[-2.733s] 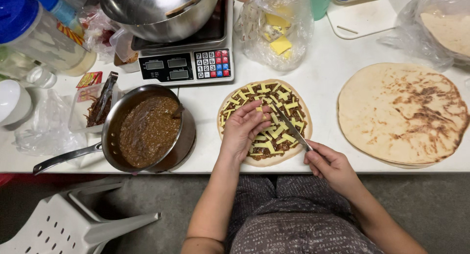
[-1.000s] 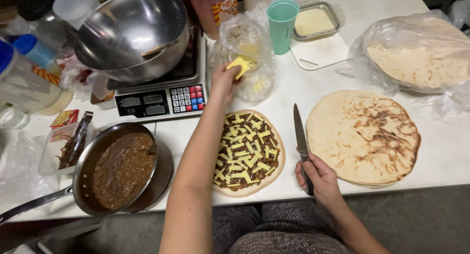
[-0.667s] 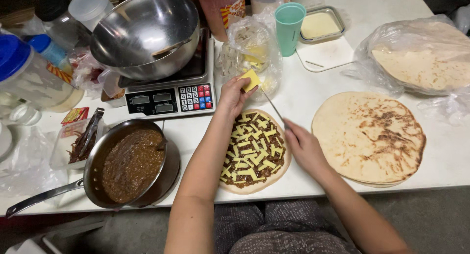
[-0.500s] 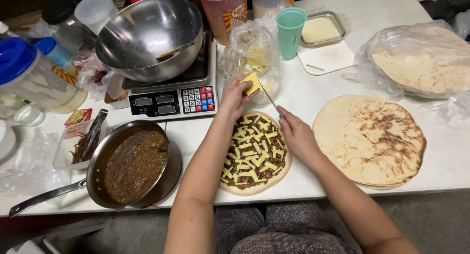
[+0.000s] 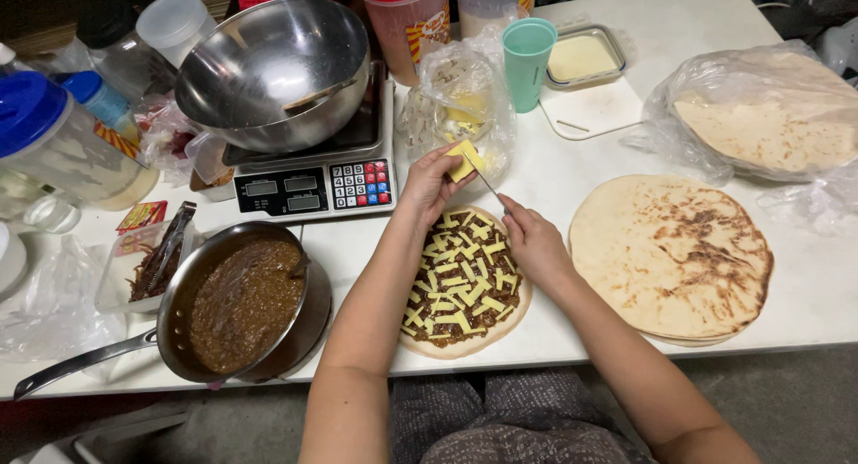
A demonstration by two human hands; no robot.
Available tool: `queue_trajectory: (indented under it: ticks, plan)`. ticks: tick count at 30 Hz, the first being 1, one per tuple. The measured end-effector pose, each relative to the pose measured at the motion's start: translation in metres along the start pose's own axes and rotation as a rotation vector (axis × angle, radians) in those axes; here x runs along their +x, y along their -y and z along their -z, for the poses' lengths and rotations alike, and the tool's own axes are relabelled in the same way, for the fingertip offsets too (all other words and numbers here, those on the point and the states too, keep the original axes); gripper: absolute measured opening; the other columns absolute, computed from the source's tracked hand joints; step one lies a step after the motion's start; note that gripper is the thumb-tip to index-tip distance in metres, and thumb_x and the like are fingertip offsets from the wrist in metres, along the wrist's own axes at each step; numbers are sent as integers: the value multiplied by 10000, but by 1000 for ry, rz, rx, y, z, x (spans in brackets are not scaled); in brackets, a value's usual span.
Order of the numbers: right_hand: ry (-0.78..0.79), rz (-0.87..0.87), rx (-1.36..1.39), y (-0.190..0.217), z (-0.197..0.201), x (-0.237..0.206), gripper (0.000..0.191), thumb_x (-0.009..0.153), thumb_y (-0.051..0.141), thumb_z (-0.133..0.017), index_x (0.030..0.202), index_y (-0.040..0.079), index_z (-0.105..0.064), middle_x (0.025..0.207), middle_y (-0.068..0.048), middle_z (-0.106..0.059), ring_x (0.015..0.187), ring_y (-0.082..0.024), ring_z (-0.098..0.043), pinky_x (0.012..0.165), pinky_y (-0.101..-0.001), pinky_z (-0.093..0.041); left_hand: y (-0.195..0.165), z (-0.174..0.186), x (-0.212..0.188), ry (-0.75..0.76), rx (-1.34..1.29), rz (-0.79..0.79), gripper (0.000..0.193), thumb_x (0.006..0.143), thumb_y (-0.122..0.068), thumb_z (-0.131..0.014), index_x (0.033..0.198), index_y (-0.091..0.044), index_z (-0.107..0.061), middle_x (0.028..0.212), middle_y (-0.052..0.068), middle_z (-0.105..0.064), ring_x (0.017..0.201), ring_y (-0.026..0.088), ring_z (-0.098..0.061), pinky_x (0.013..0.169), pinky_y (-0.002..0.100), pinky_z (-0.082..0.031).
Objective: The person cuts slices of cheese with a knife and places them over a spread of brown paste on a round flatbread. The person repeatedly cuts and arranges cheese pieces to cover the surface.
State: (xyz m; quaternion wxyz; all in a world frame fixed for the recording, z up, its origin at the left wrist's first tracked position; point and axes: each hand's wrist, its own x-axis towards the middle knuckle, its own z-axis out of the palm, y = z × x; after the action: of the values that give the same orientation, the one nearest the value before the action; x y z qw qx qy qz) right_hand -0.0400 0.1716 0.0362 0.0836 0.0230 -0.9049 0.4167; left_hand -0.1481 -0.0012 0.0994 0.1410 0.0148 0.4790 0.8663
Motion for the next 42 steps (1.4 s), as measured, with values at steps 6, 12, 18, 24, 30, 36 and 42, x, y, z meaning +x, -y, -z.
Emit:
queue_trajectory:
  ticks: [6, 12, 18, 24, 30, 36, 42]
  plan:
    - [5, -85, -105, -5, -1, 0, 427, 1049, 313, -484, 1469, 297, -557, 1115, -118, -708, 954, -295, -699, 895, -413, -542, -4, -6, 1, -28, 26, 42, 402, 972, -2, -563, 1355, 120, -546, 1252, 244, -651, 1055, 275, -706, 913, 392, -652]
    - [-47, -123, 234, -17, -5, -5, 396, 1056, 296, -539, 1441, 222, -598, 857, -76, -721, 765, -184, -676, 740, -352, -560, -7, -16, 26, -178, 473, -38, 568, 1009, -126, -591, 1530, -19, -392, 1523, 204, -484, 1355, 297, -488, 1137, 419, -409]
    - [269, -287, 1154, -24, 7, -7, 424, 1071, 205, -446, 1472, 84, -513, 757, -33, -623, 506, -95, -510, 412, -232, -411, 0, -20, 16, -37, 353, -116, 545, 1054, -169, -498, 1545, 20, -358, 1609, 205, -391, 1427, 300, -424, 1140, 383, -402]
    - [708, -298, 1648, -30, 24, -46, 278, 1095, 191, -390, 1301, 26, -478, 836, -97, -635, 520, -116, -531, 402, -227, -422, 7, 4, -72, 196, -82, -10, 476, 1057, -106, -453, 1475, 114, -389, 1428, 274, -543, 1230, 340, -638, 1008, 381, -586]
    - [960, -301, 1743, -33, 21, -100, 306, 1114, 197, -388, 1317, -21, -455, 840, -136, -624, 533, -126, -539, 378, -216, -410, 25, 24, -154, 46, -52, -18, 466, 995, -14, -587, 1449, 50, -500, 1274, 183, -673, 1118, 239, -685, 950, 321, -618]
    - [691, -290, 1285, -22, 21, -146, 482, 1076, 201, -449, 1509, -12, -458, 790, -116, -627, 498, -114, -553, 382, -232, -458, 58, 42, -202, -11, -164, -99, 336, 1018, -1, -613, 1343, 78, -585, 1193, 187, -687, 1072, 254, -696, 971, 373, -608]
    - [264, 62, 418, 17, 20, -191, 462, 992, 164, -569, 1451, 117, -574, 861, -45, -680, 647, -130, -580, 573, -259, -525, 80, 43, -236, -84, -299, -165, 287, 1003, -22, -602, 1274, 71, -590, 1214, 211, -683, 1146, 314, -699, 1012, 412, -606]
